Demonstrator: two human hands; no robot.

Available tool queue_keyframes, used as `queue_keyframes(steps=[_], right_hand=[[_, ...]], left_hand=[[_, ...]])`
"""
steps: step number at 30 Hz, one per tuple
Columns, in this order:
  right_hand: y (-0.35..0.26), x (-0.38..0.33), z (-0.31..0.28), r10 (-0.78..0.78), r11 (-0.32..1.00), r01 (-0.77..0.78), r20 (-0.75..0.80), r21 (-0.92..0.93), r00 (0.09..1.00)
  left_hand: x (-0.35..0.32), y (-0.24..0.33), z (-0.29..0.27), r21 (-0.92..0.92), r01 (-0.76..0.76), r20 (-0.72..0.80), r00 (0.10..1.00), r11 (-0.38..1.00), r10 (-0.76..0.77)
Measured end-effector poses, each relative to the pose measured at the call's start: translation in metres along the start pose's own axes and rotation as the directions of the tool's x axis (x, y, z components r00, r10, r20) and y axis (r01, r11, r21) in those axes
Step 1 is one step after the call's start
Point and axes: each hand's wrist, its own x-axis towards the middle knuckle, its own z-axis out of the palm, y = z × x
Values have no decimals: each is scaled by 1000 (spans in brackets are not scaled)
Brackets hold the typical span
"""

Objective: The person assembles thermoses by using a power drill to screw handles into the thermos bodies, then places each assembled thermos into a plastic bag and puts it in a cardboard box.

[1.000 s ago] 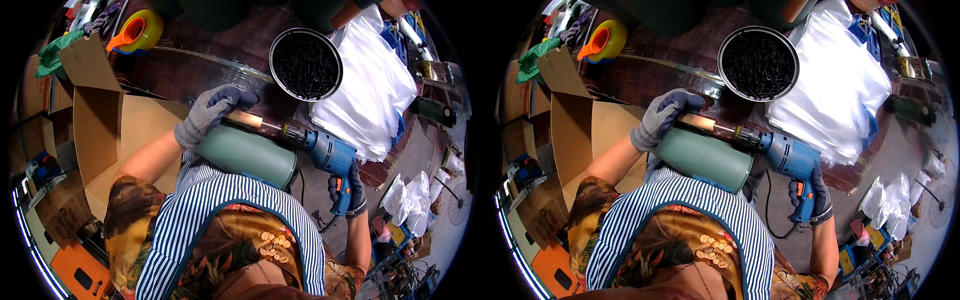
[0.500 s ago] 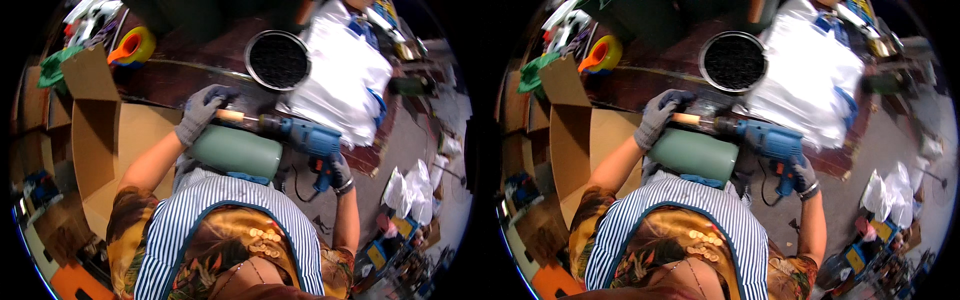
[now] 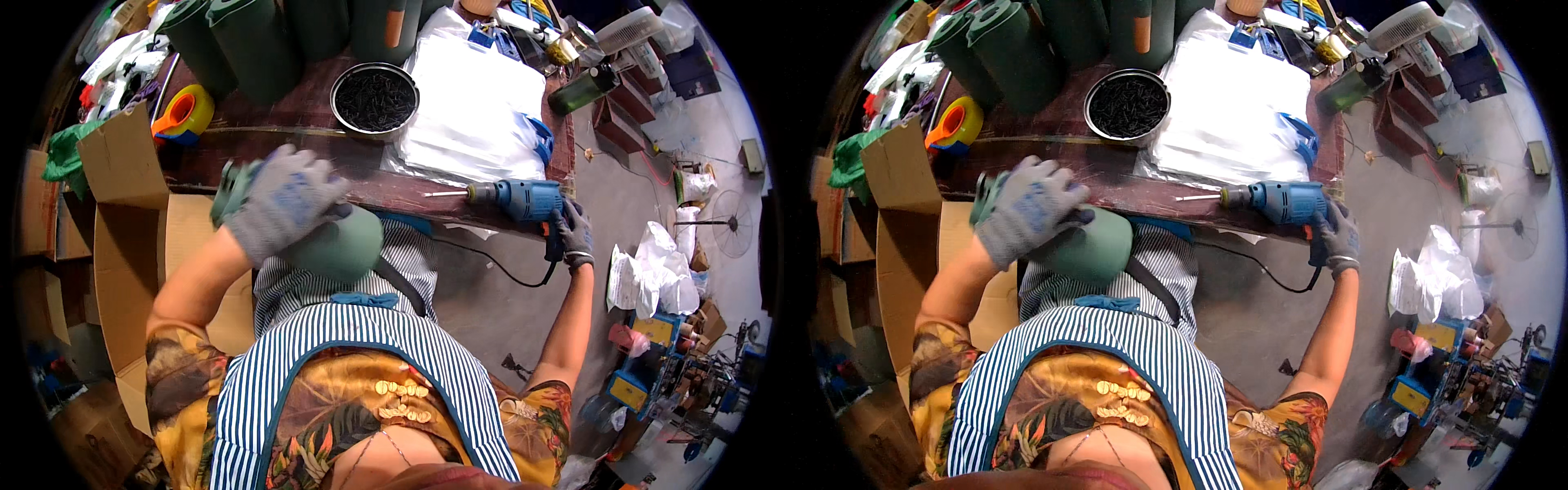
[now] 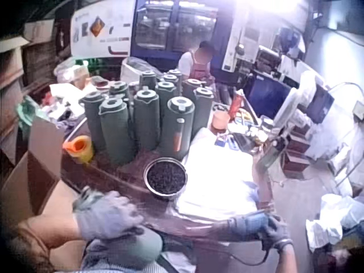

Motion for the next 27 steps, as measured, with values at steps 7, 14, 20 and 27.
queue_keyframes(steps=[7, 14, 20, 27], right_hand=[[-135, 78, -29, -190, 927, 281, -336, 248, 923], [-129, 238, 69, 54, 957, -69, 60, 283, 997], [-203, 156, 61, -73, 995, 47, 308, 93, 948], [-180, 173, 87, -291, 955, 276, 178, 105, 940]], left_hand=[[62, 89, 84, 114, -603, 34, 797, 790, 603], [71, 89, 72, 24, -688, -8, 726, 726, 688], [53, 68, 45, -144, -690, -316, 712, 710, 627], [56, 19, -11, -118, -619, -546, 694, 777, 469]])
